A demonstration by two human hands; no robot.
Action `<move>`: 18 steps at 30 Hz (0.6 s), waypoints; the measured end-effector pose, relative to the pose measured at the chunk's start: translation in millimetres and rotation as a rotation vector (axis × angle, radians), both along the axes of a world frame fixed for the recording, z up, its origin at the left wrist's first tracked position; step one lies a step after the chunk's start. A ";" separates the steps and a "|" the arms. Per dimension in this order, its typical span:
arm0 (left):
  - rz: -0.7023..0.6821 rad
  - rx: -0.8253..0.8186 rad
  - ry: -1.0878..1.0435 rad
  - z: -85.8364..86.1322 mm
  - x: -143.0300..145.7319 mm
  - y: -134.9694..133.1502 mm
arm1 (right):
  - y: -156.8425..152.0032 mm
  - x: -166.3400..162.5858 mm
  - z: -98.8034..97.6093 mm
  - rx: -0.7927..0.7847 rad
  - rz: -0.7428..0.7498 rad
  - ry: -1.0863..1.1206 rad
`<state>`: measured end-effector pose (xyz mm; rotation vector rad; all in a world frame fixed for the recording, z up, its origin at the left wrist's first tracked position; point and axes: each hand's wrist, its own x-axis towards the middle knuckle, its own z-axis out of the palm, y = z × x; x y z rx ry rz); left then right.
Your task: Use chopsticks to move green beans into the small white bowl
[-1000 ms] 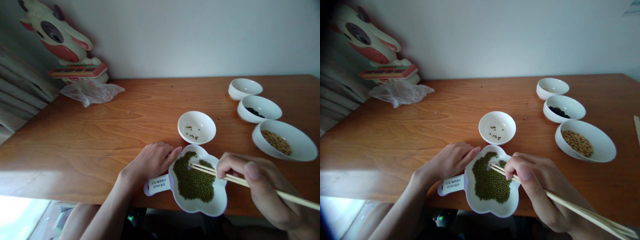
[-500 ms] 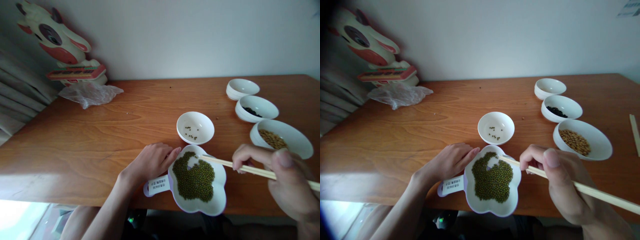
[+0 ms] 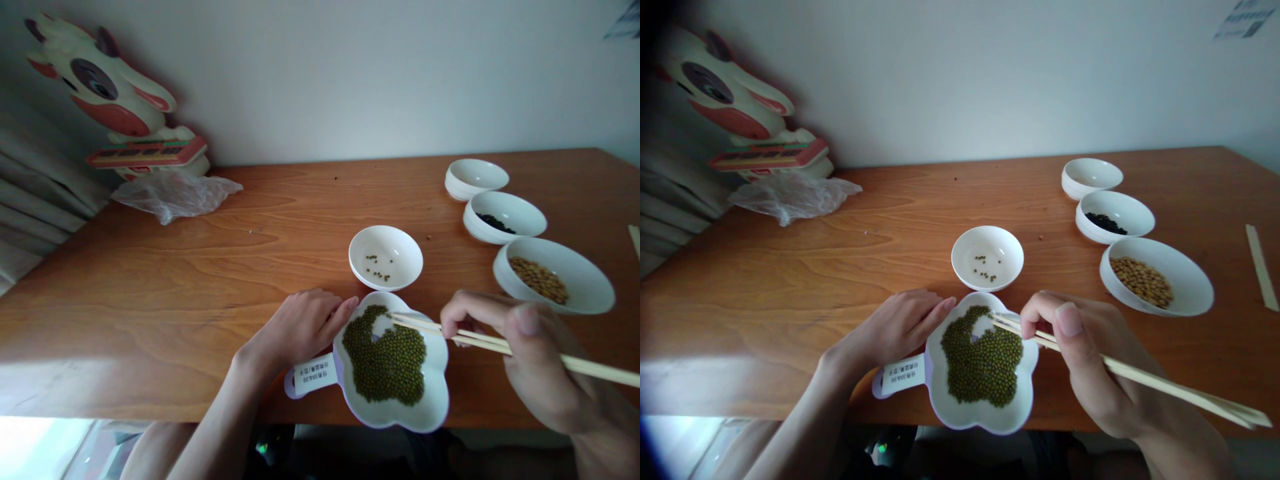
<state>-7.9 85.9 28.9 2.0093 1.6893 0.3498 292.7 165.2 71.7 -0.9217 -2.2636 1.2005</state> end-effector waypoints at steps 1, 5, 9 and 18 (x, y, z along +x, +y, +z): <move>0.002 0.000 -0.001 -0.7 -0.2 -0.1 | 0.0 -1.1 0.0 -0.004 0.005 0.008; 0.010 0.006 -0.007 -3.0 -0.8 -1.1 | -0.6 -4.6 0.6 -0.025 0.013 0.007; 0.014 0.011 -0.026 -3.1 -0.7 -1.9 | -2.7 -6.6 0.0 -0.018 -0.016 0.020; 0.008 0.010 -0.025 -1.1 -0.2 -1.3 | -0.3 -0.1 -4.9 0.012 -0.040 0.120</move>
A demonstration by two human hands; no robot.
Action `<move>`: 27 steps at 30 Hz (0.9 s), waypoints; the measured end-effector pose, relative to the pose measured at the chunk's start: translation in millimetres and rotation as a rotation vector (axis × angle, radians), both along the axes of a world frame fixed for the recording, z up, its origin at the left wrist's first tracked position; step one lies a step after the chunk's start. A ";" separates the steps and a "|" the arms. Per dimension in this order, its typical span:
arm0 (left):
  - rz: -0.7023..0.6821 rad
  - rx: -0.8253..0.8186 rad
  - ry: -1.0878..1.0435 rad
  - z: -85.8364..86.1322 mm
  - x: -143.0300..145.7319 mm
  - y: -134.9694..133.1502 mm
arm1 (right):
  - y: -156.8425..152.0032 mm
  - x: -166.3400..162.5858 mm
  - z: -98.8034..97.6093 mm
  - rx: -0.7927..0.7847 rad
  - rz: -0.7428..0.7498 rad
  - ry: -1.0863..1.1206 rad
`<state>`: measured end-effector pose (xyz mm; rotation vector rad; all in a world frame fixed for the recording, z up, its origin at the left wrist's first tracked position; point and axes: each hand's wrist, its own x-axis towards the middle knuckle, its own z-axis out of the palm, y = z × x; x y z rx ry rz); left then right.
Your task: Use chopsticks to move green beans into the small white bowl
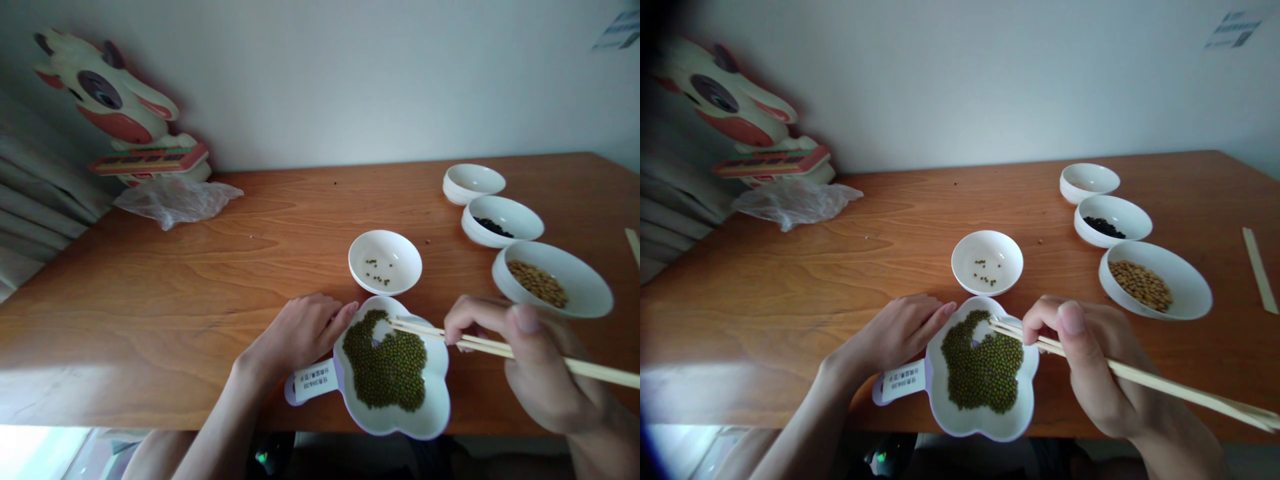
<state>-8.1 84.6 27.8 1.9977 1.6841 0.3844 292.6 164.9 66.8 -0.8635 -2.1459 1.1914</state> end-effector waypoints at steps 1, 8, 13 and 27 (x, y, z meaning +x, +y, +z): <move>0.000 -0.001 -0.001 0.0 0.0 -0.1 | 0.9 1.2 2.3 0.003 -0.002 0.008; -0.003 -0.010 0.025 1.4 0.4 0.9 | 7.9 -3.2 17.2 0.169 -0.233 0.141; -0.005 -0.002 0.017 0.9 -0.3 0.6 | 9.0 -12.0 9.6 0.204 -0.252 0.157; 0.012 -0.019 0.001 1.6 0.6 0.7 | -11.4 -9.4 8.9 -0.146 0.177 -0.026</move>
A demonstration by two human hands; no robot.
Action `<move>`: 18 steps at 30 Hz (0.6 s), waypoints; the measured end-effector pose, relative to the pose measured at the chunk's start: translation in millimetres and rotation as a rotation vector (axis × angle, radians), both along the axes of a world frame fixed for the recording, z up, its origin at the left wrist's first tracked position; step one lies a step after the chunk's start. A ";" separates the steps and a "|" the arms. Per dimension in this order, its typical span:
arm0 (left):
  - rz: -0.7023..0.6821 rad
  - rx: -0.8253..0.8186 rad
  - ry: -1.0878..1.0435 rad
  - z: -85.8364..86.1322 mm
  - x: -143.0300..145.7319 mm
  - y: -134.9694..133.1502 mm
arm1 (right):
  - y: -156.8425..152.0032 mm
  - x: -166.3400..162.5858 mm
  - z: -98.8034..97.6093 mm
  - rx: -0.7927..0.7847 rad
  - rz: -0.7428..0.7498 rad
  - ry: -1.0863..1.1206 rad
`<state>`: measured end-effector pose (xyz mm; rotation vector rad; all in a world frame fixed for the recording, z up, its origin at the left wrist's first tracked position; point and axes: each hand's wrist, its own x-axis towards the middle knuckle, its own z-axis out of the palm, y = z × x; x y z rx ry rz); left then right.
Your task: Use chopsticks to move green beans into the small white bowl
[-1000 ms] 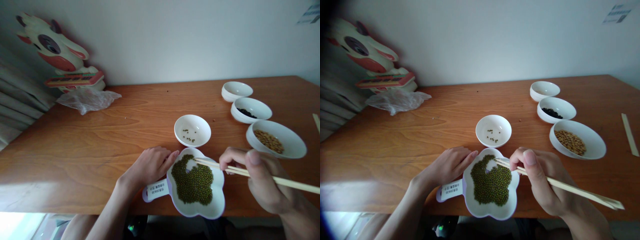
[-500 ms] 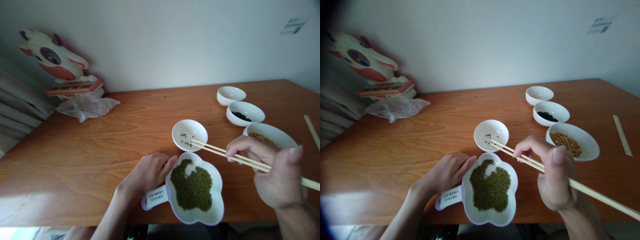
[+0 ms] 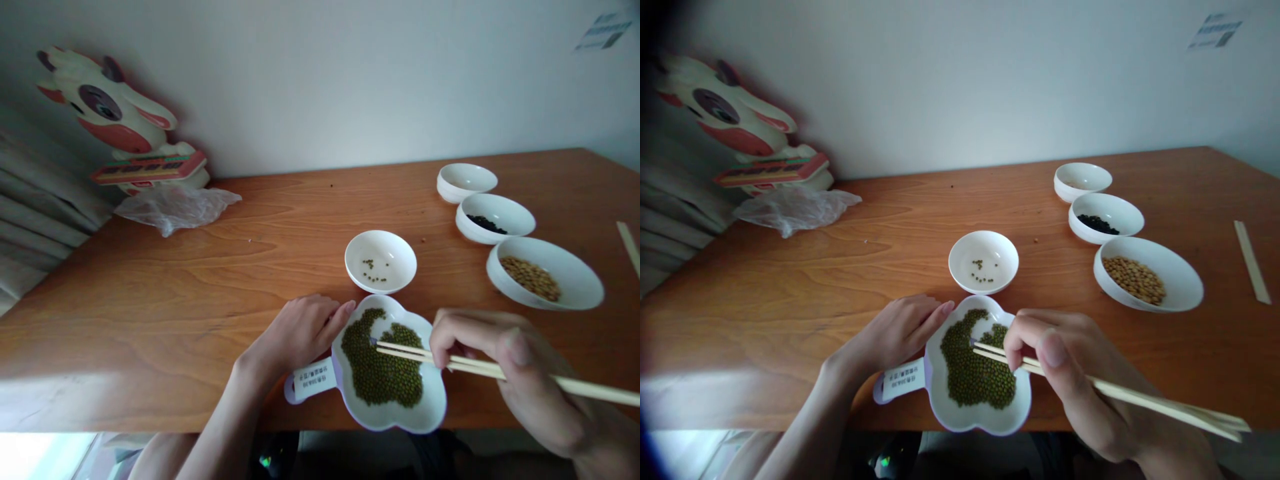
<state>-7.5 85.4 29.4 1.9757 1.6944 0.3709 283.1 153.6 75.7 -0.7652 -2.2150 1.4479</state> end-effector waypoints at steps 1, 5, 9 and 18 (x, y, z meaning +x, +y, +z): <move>-0.002 -0.001 -0.002 -0.1 -0.1 0.0 | -0.4 -2.4 0.8 0.016 0.011 0.005; -0.005 0.006 -0.001 -0.2 0.0 0.0 | -1.3 -8.8 3.4 0.073 0.046 0.008; 0.000 0.002 0.000 -0.1 0.2 0.2 | -1.9 -10.1 3.6 0.068 0.064 -0.019; -0.005 -0.011 0.004 -1.1 -1.0 0.6 | 1.7 -8.5 1.1 0.112 0.030 0.030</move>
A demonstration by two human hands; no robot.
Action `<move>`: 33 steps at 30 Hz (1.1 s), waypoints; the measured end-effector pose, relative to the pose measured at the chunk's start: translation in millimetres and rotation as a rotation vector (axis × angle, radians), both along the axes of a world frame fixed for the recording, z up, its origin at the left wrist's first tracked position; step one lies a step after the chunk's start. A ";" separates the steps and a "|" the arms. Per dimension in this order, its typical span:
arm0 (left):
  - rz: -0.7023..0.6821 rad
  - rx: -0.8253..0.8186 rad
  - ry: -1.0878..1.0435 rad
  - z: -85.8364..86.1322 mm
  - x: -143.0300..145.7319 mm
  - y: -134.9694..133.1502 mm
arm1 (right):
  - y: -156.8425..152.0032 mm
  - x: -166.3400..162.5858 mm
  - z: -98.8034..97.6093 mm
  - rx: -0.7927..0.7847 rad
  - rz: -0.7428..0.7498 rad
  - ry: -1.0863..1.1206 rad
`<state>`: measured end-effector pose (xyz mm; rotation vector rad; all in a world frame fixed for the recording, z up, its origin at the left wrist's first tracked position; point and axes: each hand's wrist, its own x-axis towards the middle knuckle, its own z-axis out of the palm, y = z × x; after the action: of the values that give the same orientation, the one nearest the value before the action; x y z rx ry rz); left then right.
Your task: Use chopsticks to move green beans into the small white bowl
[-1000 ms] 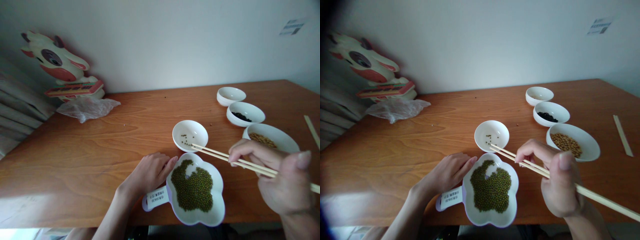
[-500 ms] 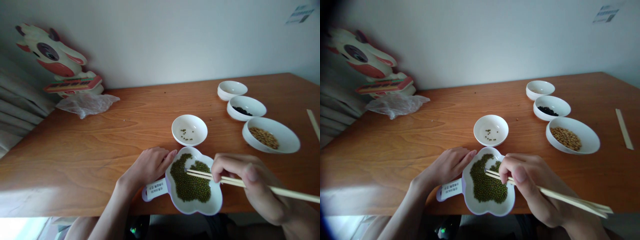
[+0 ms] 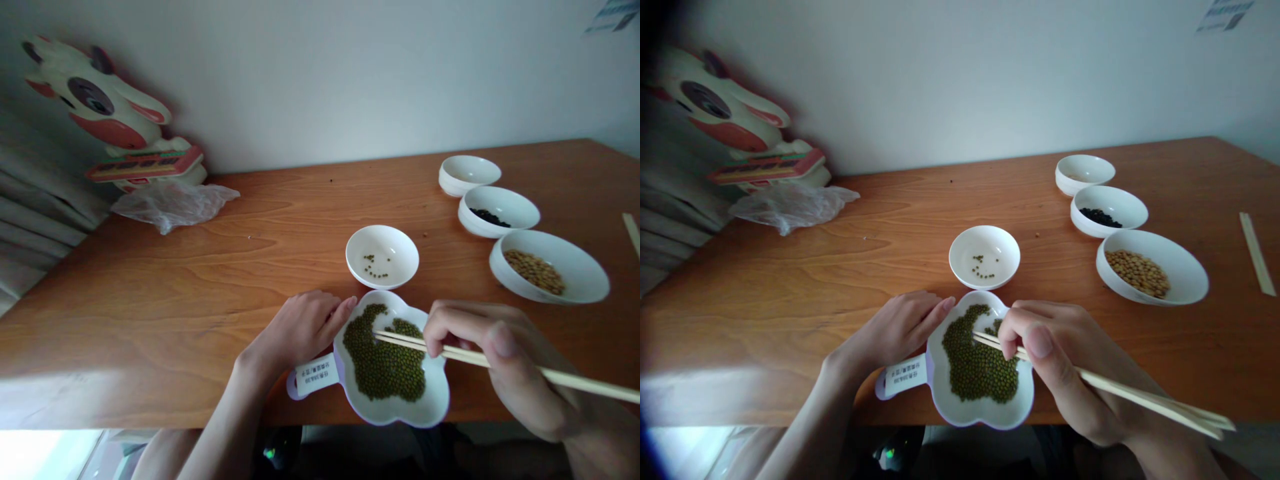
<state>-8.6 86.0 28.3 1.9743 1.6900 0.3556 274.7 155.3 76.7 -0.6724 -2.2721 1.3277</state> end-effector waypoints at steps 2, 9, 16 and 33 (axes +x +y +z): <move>-0.001 0.004 -0.002 -0.2 -0.3 -0.2 | 1.5 2.8 0.0 -0.027 -0.007 -0.010; 0.000 0.001 -0.008 0.0 -0.7 0.3 | 3.0 8.5 0.2 -0.050 0.027 -0.036; 0.000 -0.004 -0.006 1.3 0.0 -0.5 | 1.2 0.6 2.8 -0.034 0.045 -0.025; -0.003 0.019 0.003 -1.3 0.0 -1.3 | 0.0 -5.2 -4.9 0.018 0.070 0.021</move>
<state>-8.5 84.6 27.0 1.9916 1.6913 0.3695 269.5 155.3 71.8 -0.5753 -2.3077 1.3382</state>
